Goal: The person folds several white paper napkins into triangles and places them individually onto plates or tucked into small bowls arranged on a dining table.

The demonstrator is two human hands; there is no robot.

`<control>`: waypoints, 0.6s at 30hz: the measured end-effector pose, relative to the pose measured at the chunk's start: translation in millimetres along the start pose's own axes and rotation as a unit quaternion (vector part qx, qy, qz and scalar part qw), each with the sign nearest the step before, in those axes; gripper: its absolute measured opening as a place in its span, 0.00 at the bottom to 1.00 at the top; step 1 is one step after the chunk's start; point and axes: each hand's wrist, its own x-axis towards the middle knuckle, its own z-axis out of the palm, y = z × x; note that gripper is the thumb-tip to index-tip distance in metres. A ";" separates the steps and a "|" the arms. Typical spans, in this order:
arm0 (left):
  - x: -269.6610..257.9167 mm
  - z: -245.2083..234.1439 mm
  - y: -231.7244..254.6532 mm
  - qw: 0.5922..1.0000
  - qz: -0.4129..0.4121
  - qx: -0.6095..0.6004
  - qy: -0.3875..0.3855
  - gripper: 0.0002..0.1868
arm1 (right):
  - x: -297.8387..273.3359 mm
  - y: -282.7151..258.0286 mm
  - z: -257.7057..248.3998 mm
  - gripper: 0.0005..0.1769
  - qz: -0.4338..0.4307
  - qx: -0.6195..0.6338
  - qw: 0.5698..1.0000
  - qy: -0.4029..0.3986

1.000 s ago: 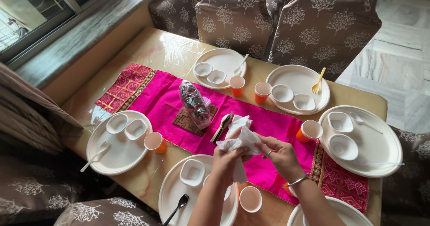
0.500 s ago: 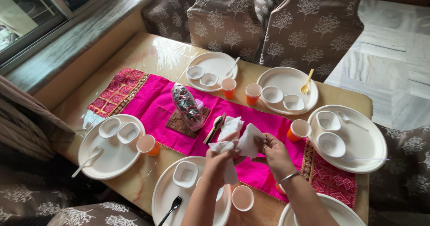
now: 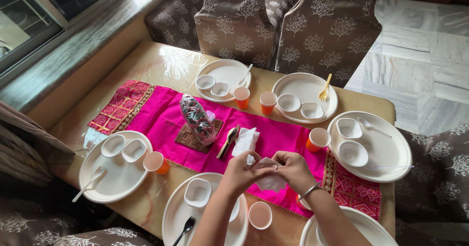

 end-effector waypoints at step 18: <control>13.1 31.9 -45.7 0.928 -0.135 -0.316 0.147 0.15 | 12.2 3.1 18.0 0.12 0.070 0.232 0.970 0.030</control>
